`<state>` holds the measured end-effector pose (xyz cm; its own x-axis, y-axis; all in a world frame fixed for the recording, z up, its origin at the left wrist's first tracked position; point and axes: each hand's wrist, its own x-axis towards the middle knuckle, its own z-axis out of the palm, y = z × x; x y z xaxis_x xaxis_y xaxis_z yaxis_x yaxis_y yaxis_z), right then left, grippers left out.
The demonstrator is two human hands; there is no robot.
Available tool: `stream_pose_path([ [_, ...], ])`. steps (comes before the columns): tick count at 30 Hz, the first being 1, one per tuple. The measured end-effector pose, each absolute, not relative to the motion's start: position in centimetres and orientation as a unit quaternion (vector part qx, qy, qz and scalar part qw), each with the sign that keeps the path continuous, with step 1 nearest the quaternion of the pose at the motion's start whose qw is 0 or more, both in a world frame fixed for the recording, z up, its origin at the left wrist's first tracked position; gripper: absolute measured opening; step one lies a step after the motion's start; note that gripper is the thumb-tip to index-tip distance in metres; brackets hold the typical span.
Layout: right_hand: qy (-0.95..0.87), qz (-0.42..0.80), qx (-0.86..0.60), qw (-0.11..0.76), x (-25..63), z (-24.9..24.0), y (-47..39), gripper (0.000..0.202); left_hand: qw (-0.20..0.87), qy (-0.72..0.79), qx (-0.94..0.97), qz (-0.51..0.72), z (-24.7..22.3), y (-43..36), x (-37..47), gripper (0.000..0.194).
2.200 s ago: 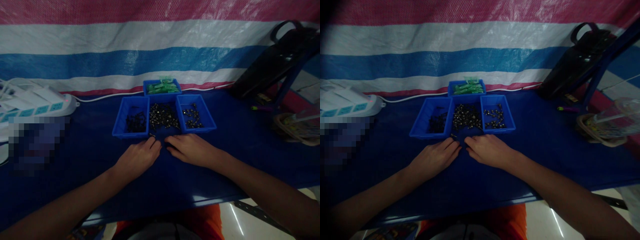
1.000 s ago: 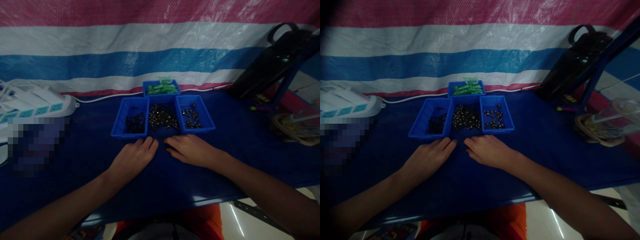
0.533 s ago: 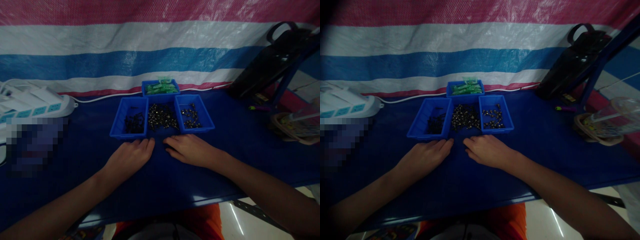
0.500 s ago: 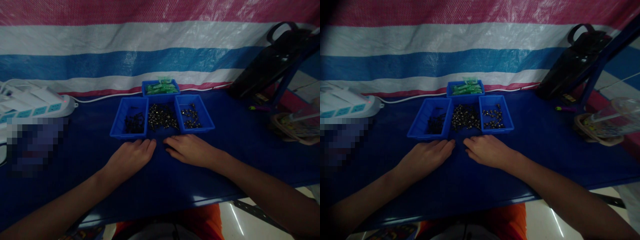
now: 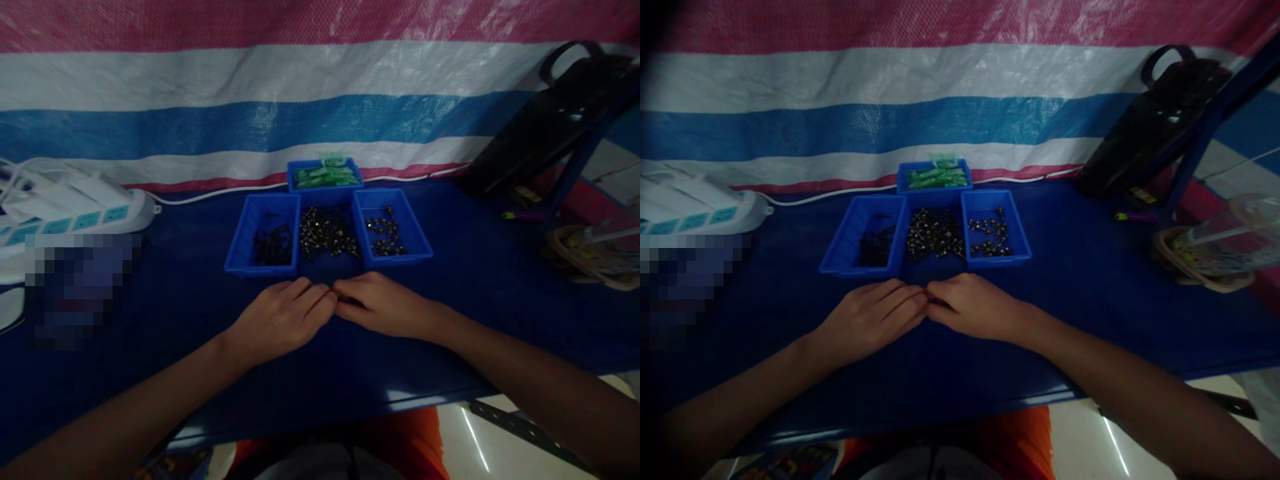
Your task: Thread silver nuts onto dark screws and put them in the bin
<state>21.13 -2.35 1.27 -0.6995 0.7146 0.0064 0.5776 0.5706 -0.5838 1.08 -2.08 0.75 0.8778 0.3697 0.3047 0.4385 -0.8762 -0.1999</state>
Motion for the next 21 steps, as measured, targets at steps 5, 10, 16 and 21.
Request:
stream_pose_path([
  [5,-0.856,0.302,-0.392,0.148,21.35,1.62,-1.97,0.018,0.125,-0.233,-0.958,-0.110,0.70,-1.57,0.94,0.013],
  [10,-0.844,0.301,-0.415,0.156,21.40,1.68,-1.91,0.016,0.131,-0.230,-0.961,-0.085,0.68,-1.26,0.70,0.016],
  [16,-0.853,0.304,-0.400,0.142,21.42,1.48,-1.89,0.017,0.117,-0.236,-0.963,-0.062,0.54,-1.24,0.68,0.015],
  [21,-0.882,0.254,-0.377,0.126,21.40,1.36,-1.96,0.019,0.082,-0.248,-0.964,-0.056,0.48,-1.08,0.93,0.016],
])
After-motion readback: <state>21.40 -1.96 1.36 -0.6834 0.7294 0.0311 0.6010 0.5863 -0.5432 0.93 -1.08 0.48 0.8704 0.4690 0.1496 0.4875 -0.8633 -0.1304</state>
